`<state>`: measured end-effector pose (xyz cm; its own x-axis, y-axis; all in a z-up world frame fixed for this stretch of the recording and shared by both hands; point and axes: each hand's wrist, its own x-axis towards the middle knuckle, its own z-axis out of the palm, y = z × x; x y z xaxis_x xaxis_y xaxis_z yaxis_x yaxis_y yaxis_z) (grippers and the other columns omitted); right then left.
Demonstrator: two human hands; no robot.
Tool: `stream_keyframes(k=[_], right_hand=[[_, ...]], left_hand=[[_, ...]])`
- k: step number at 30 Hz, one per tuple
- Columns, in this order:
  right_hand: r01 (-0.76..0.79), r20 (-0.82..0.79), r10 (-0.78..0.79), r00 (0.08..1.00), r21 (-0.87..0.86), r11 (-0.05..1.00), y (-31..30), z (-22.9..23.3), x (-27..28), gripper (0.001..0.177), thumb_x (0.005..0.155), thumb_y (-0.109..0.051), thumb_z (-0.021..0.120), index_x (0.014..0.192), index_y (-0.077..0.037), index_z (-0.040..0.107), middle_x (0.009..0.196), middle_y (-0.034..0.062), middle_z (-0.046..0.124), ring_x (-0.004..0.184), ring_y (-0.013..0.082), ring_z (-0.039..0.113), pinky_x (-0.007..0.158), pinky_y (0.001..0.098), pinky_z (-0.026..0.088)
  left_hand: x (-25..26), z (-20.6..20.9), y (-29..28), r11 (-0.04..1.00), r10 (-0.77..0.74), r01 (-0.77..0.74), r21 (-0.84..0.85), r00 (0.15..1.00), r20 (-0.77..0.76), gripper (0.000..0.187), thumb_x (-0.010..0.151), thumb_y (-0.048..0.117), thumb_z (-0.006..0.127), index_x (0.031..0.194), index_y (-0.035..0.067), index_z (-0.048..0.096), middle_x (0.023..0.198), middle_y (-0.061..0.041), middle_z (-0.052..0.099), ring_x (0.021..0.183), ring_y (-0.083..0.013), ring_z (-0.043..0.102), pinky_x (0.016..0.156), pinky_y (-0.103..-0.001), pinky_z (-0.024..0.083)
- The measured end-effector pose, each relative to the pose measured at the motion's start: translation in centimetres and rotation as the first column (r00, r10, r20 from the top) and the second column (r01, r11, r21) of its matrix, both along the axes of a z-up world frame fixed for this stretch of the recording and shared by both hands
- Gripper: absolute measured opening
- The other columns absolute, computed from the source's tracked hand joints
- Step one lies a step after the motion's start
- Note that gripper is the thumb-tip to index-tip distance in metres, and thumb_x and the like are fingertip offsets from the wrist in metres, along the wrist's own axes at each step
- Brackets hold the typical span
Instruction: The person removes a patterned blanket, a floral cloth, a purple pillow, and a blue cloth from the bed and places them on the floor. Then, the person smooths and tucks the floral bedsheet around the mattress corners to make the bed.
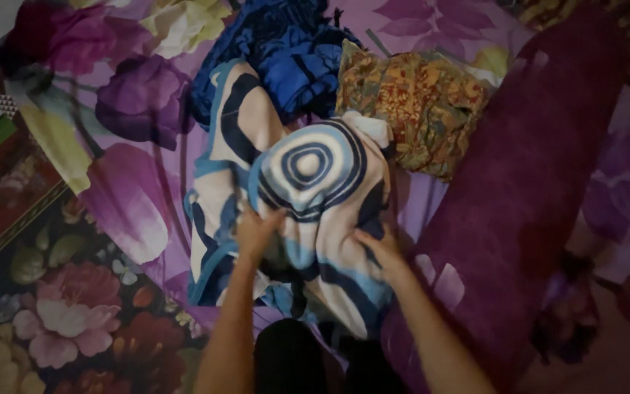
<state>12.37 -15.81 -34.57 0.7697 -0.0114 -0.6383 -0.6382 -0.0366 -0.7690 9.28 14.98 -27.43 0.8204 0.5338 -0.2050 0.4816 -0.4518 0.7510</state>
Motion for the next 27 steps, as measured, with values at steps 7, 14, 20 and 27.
stream_keyframes(k=[7, 14, 20, 27], right_hand=[[-0.023, -0.069, 0.079, 0.994, 0.592, 0.806, 0.0, 0.4, -4.8, 0.047, 0.094, -0.028, 0.069, 0.128, 0.004, 0.066, 0.116, 0.0154, 0.072, 0.104, 0.0289, 0.069, 0.088, 0.0402, 0.055], [0.227, -0.214, -0.111, 0.970, 0.656, 0.720, 1.1, 4.3, -7.1, 0.051, 0.097, -0.043, 0.055, 0.131, -0.006, 0.061, 0.122, 0.0109, 0.070, 0.109, 0.0269, 0.067, 0.094, 0.0398, 0.053], [0.076, -0.055, -0.054, 0.997, 0.599, 0.797, 6.6, 6.7, -9.9, 0.046, 0.094, -0.037, 0.058, 0.128, -0.006, 0.064, 0.120, 0.0135, 0.071, 0.109, 0.0293, 0.068, 0.094, 0.0407, 0.054], [-0.382, 0.323, 0.281, 0.904, 0.315, 0.869, 12.2, 7.9, -12.5, 0.041, 0.091, -0.030, 0.062, 0.123, -0.006, 0.067, 0.116, 0.0165, 0.072, 0.108, 0.0322, 0.069, 0.093, 0.0418, 0.054]], left_hand=[[-8.9, 2.0, -7.7, 0.936, -0.057, 0.146, -0.320, 0.960, 0.272, 0.071, 0.076, 0.022, 0.077, 0.141, 0.002, 0.055, 0.117, -0.016, 0.076, 0.106, -0.0290, 0.074, 0.092, -0.037, 0.056], [-18.4, 9.9, -12.1, 0.645, -0.023, 0.239, -0.726, 0.955, 0.294, 0.068, 0.073, 0.011, 0.083, 0.136, 0.004, 0.057, 0.120, -0.012, 0.073, 0.109, -0.0237, 0.068, 0.097, -0.036, 0.054], [-23.8, 13.8, -12.8, 0.833, -0.426, 0.247, 0.496, 0.857, 0.289, 0.076, 0.061, 0.040, 0.097, 0.123, 0.016, 0.061, 0.117, -0.017, 0.064, 0.113, -0.0331, 0.061, 0.099, -0.043, 0.044], [-28.0, 9.0, -8.1, 0.829, 0.347, -0.138, -0.542, 0.887, 0.305, 0.069, 0.082, 0.030, 0.075, 0.139, 0.006, 0.043, 0.123, -0.034, 0.053, 0.110, -0.0431, 0.053, 0.099, -0.044, 0.045]])
